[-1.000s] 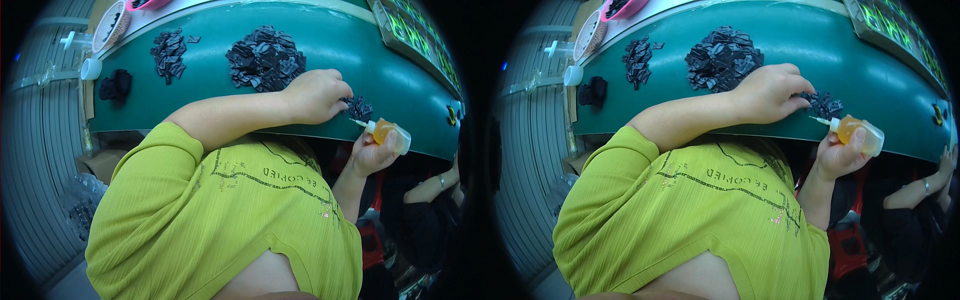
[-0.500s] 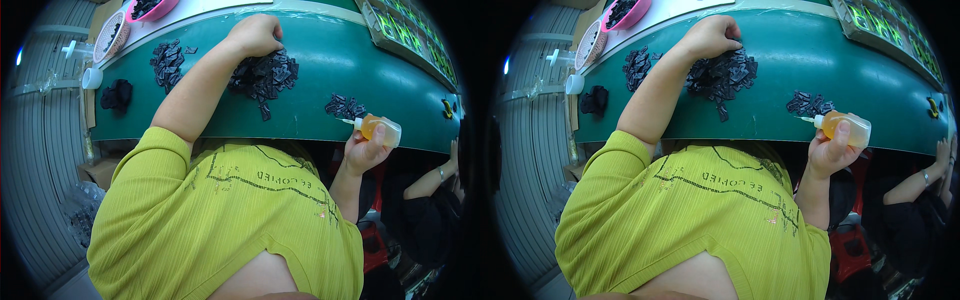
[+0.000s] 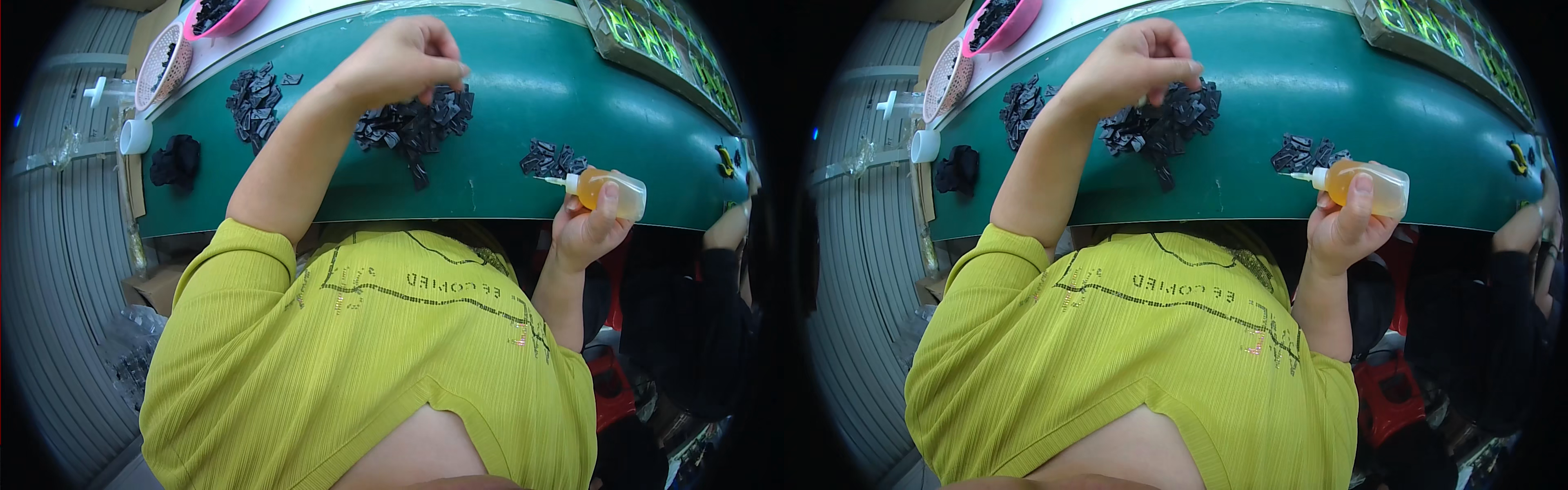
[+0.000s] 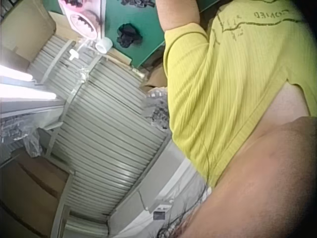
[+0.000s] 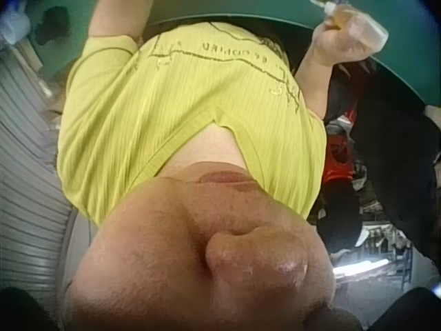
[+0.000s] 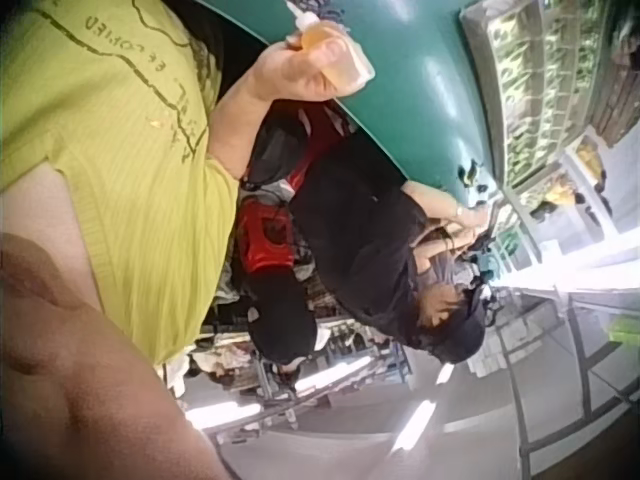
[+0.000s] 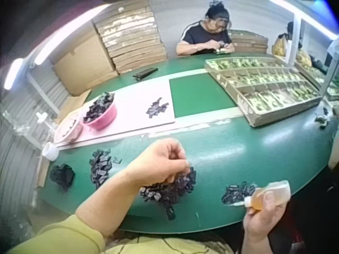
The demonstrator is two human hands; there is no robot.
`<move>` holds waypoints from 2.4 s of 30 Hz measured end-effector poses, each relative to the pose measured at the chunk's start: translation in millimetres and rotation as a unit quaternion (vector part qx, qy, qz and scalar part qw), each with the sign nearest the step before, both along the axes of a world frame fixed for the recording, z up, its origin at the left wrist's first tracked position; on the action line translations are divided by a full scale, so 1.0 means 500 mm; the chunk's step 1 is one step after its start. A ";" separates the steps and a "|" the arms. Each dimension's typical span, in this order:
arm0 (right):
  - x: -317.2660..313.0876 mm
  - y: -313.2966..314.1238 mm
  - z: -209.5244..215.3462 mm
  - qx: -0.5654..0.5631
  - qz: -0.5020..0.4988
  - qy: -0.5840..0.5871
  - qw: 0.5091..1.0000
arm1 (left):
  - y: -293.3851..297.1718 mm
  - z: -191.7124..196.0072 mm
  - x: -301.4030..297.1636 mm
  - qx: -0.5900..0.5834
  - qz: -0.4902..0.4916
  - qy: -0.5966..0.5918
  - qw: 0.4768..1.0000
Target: Gluing small black plastic components together at a factory workbench.
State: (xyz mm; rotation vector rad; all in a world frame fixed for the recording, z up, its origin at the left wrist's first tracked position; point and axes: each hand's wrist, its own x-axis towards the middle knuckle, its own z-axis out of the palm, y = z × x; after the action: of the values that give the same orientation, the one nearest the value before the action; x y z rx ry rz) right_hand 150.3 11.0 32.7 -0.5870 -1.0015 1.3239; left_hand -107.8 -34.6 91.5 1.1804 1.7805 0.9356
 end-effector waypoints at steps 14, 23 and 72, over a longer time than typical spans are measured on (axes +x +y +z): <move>-0.015 -0.004 -0.012 0.033 -0.035 -0.061 0.997 | -0.030 -0.061 0.154 -0.091 -0.044 -0.187 0.977; -0.007 -0.005 -0.013 0.032 -0.043 -0.060 0.997 | -0.027 -0.055 0.150 -0.104 -0.066 -0.184 0.975; -0.013 -0.023 -0.026 0.086 0.043 -0.124 0.988 | -0.026 -0.076 0.149 -0.095 -0.046 -0.236 0.966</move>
State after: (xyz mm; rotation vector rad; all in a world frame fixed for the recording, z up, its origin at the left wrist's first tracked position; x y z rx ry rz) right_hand 143.6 -0.3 19.8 -0.5899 -1.3437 1.2442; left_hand -33.4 -47.6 53.8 0.8251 1.3838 0.8820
